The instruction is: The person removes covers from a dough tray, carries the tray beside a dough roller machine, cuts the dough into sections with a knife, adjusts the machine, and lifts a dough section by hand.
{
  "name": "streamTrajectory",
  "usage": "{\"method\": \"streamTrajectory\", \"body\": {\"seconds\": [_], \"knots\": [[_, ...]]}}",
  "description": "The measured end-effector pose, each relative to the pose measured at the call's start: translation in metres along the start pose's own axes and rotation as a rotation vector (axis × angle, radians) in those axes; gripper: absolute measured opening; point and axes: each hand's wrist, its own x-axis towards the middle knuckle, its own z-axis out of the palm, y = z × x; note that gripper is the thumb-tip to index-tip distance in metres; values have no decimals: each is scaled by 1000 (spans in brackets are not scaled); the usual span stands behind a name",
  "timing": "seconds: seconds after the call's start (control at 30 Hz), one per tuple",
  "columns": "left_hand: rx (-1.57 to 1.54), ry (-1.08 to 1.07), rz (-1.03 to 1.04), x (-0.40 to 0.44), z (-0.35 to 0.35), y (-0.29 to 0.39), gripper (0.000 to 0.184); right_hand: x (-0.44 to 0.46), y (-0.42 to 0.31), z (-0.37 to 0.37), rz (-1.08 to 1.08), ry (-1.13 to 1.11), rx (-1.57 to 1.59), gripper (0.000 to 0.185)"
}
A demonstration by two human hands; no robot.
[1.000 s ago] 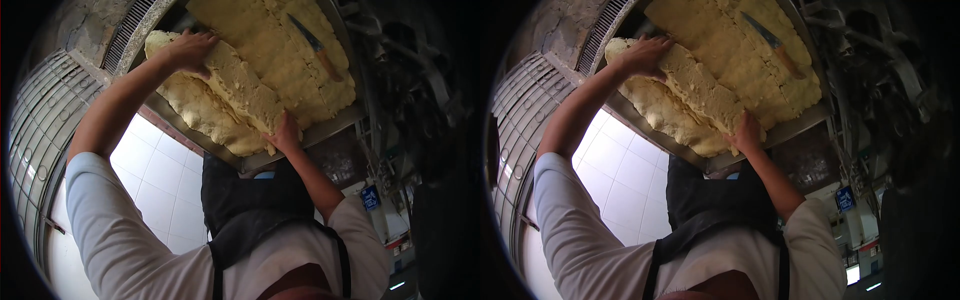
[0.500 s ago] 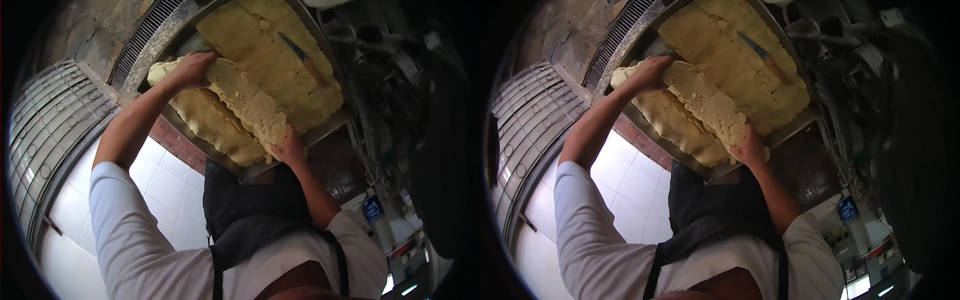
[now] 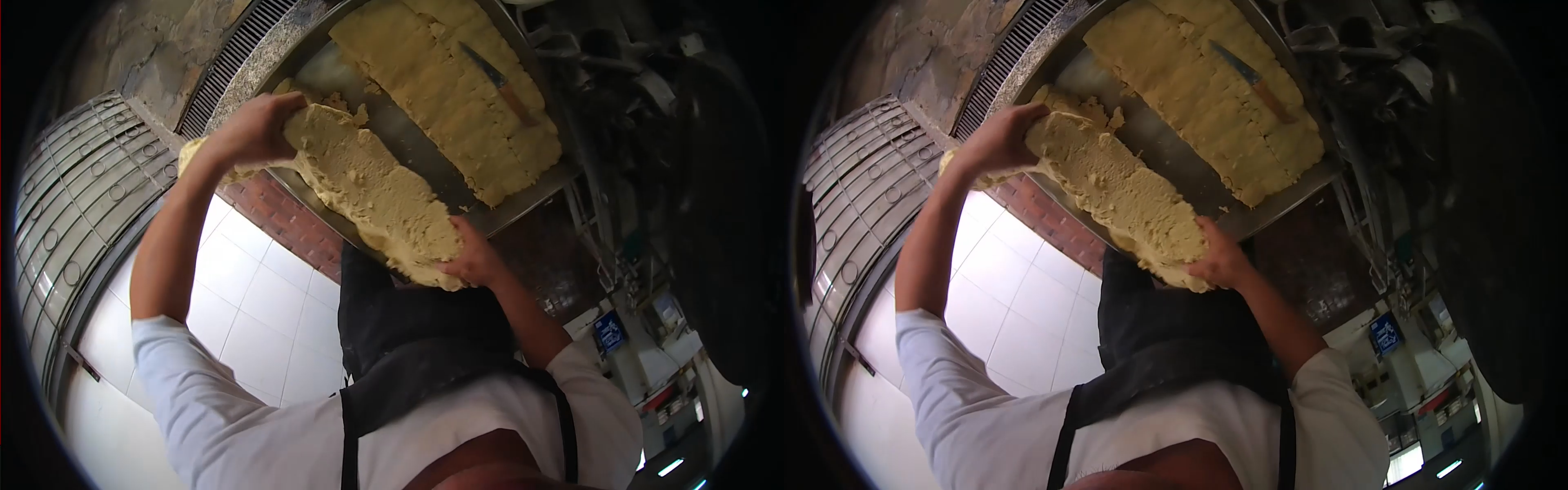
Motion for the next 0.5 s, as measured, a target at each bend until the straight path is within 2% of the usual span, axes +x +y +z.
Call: {"method": "streamTrajectory", "body": {"seconds": [0.07,0.13,0.17,0.2,0.33,0.37,0.47,0.5], "knots": [[-26,-195,-63,36,9,-22,52,31,57,21,45,-112,240,85],[109,-516,-291,94,53,-70,55,70,87,41,248,-198,392,90],[102,-559,-368,111,60,-77,46,83,103,45,348,-234,460,93],[97,-601,-444,127,65,-85,38,89,125,50,330,-246,437,93],[107,-655,-420,154,84,-103,44,102,158,53,314,-307,321,97],[187,-727,-452,157,82,-96,58,101,151,48,318,-317,280,98],[291,-614,-288,144,80,-90,68,97,143,49,301,-254,-167,101],[295,-633,-317,139,77,-82,65,96,140,49,250,-213,-336,95]]}}
